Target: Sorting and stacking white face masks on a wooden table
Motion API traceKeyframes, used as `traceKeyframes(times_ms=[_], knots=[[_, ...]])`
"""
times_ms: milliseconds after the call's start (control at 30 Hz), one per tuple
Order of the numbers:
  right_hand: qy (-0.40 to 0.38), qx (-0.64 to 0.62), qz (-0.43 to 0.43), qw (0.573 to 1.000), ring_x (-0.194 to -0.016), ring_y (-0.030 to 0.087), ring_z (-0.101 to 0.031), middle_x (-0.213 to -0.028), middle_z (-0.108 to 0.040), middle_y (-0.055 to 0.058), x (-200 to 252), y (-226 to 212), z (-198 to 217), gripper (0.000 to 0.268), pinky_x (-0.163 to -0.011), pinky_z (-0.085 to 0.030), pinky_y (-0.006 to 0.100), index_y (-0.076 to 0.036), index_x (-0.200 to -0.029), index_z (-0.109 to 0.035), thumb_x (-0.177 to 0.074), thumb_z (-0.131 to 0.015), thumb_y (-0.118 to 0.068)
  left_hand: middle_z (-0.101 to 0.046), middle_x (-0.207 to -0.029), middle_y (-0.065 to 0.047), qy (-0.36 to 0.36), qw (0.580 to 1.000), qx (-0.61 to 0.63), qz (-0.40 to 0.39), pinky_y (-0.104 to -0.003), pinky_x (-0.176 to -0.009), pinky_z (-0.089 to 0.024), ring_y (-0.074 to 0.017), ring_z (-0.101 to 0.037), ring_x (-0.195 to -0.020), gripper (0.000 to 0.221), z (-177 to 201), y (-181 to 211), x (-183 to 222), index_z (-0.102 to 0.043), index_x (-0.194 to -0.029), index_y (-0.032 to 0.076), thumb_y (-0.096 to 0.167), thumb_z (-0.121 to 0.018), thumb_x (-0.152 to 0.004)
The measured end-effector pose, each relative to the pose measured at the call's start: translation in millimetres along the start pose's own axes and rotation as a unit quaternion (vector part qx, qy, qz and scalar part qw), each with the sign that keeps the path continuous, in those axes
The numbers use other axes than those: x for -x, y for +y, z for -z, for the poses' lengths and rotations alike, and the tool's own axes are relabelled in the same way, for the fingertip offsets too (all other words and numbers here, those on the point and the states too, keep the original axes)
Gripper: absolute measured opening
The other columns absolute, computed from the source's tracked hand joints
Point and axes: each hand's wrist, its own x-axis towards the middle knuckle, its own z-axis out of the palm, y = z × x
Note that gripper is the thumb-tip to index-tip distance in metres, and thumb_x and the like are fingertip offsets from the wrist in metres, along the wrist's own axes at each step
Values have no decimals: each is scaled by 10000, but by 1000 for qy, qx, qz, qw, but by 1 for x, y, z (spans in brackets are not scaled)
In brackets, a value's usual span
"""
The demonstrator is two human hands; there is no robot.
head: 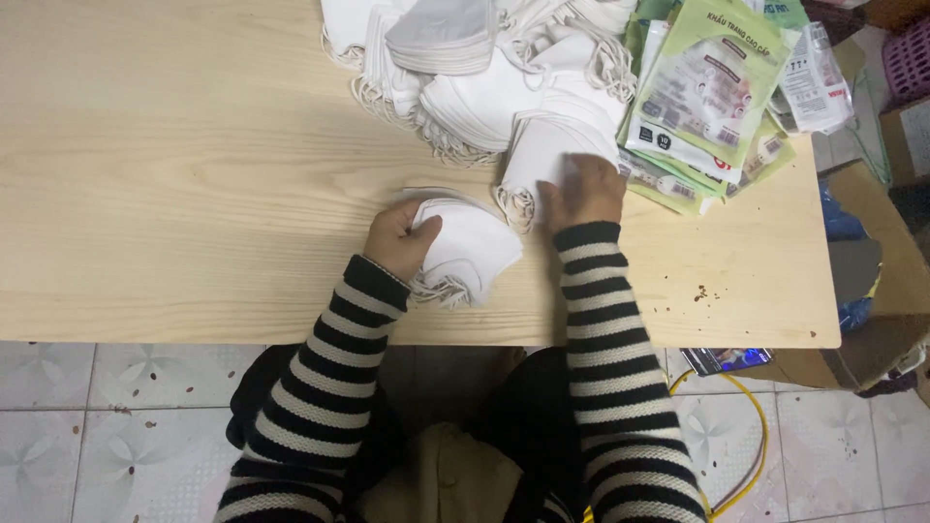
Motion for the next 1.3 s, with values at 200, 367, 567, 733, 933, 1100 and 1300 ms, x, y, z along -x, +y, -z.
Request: traceKeyframes(times_ms=[200, 367, 567, 733, 933, 1100, 1300], knots=[[-123, 51, -121, 984, -1255, 411, -522, -1304, -584, 152, -7, -18, 34, 864, -1036, -434, 557, -195, -1476, -464, -749, -901, -361, -688, -1207, -222, -12, 997, -26, -68, -415, -1036, -480, -274, -630, -1166, 367, 2, -25, -5, -640, -1309, 25, 93, -638, -949], [-122, 13, -123, 985, -1090, 313, -611, -1102, -669, 59, -8, 5, 18, 675, -938, -488, 460, -213, -1311, -603, -730, -909, -369, -623, -1266, -228, -25, 996, 27, -83, -413, -1066, -464, -260, -565, -1193, 577, 4, -24, -4, -442, -1493, 30, 17, -607, -940], [-55, -203, -126, 970, -712, 223, -667, -764, -669, 44, 0, 17, 20, 211, -647, -546, 326, -138, -987, -761, -832, -864, -235, -683, -1136, -240, -6, 997, 8, -82, -361, -948, -541, -251, -638, -1087, 650, 3, -39, -7, -364, -1543, 78, 2, -600, -942], [-66, -485, -128, 863, -527, 114, -574, -635, -595, 50, 6, -29, 72, 182, -481, -462, 197, -75, -914, -726, -824, -881, -108, -693, -1149, -264, 7, 998, -3, -56, -389, -938, -554, -295, -679, -1066, 640, 2, -39, -6, -381, -1542, 108, 40, -605, -946], [-212, -603, -37, 768, -596, 88, -513, -749, -356, -57, 18, -65, 71, 225, -556, -450, 188, -16, -916, -661, -768, -814, 58, -716, -1006, -181, 12, 1000, -10, -25, -282, -780, -579, -223, -690, -920, 661, 5, -54, -11, -389, -1539, 123, 68, -631, -927], [-314, -480, -40, 818, -618, 129, -599, -664, -600, 22, 29, -30, 15, 217, -569, -499, 240, -39, -903, -661, -799, -844, -94, -725, -1011, -194, 16, 1000, 15, 18, -291, -723, -605, -221, -695, -855, 649, 3, -50, -12, -395, -1523, 145, 133, -659, -930], [-306, -458, -48, 833, -648, 182, -631, -686, -631, 74, 37, -21, -18, 263, -626, -528, 293, -48, -896, -667, -783, -883, -147, -726, -1038, -150, 23, 997, -7, 80, -320, -762, -615, -201, -714, -887, 643, 7, -50, -17, -425, -1514, 186, 543, -592, -1006]])
